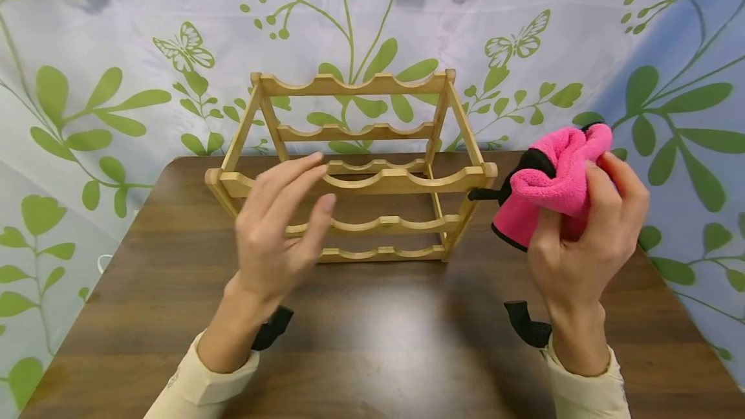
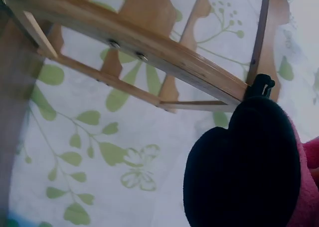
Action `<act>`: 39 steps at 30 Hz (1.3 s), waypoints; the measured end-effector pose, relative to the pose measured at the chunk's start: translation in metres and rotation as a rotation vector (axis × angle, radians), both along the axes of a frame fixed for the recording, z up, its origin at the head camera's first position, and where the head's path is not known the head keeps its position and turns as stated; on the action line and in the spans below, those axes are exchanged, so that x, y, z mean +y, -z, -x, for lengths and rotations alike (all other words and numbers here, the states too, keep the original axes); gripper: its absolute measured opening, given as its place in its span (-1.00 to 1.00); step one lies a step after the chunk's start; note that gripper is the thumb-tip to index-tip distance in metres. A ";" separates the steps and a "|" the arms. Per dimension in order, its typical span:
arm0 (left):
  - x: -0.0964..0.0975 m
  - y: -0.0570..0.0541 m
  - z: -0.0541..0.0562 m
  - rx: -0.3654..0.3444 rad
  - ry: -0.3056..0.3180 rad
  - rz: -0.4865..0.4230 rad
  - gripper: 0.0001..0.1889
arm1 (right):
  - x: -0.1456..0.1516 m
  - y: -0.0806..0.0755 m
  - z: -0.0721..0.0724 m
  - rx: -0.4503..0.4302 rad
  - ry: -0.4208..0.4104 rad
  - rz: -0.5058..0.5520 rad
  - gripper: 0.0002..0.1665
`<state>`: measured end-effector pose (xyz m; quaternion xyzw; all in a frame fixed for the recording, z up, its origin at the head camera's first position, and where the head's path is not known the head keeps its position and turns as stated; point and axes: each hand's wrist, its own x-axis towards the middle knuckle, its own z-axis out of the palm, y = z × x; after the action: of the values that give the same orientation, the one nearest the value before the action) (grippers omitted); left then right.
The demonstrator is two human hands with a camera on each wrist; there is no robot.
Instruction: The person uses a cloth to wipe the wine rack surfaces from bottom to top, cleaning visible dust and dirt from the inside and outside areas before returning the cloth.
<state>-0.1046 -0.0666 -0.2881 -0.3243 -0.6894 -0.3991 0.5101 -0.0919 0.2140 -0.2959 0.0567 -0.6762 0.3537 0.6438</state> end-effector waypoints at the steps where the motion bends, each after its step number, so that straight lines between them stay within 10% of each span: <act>1: 0.008 -0.002 0.000 -0.075 0.010 0.085 -0.66 | 0.002 0.001 0.000 -0.024 0.000 -0.010 -0.68; 5: 0.040 -0.005 0.004 -0.334 -0.088 0.405 -0.50 | 0.008 0.009 0.000 -0.092 0.002 -0.043 -0.67; 10: 0.068 0.003 0.010 -0.387 -0.308 0.592 -0.46 | 0.015 0.015 -0.003 -0.168 -0.007 -0.077 -0.62; 27: 0.060 0.029 0.019 -0.329 -0.051 0.217 -0.79 | 0.016 0.015 -0.001 -0.181 -0.099 -0.015 -0.58; 39: 0.034 0.040 0.016 -0.164 0.002 0.066 -0.80 | 0.005 0.014 -0.002 -0.060 -0.473 0.029 -0.42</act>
<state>-0.1211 -0.0331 -0.3276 -0.3078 -0.7414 -0.4021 0.4404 -0.0902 0.2186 -0.3101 0.1936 -0.6577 0.5059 0.5234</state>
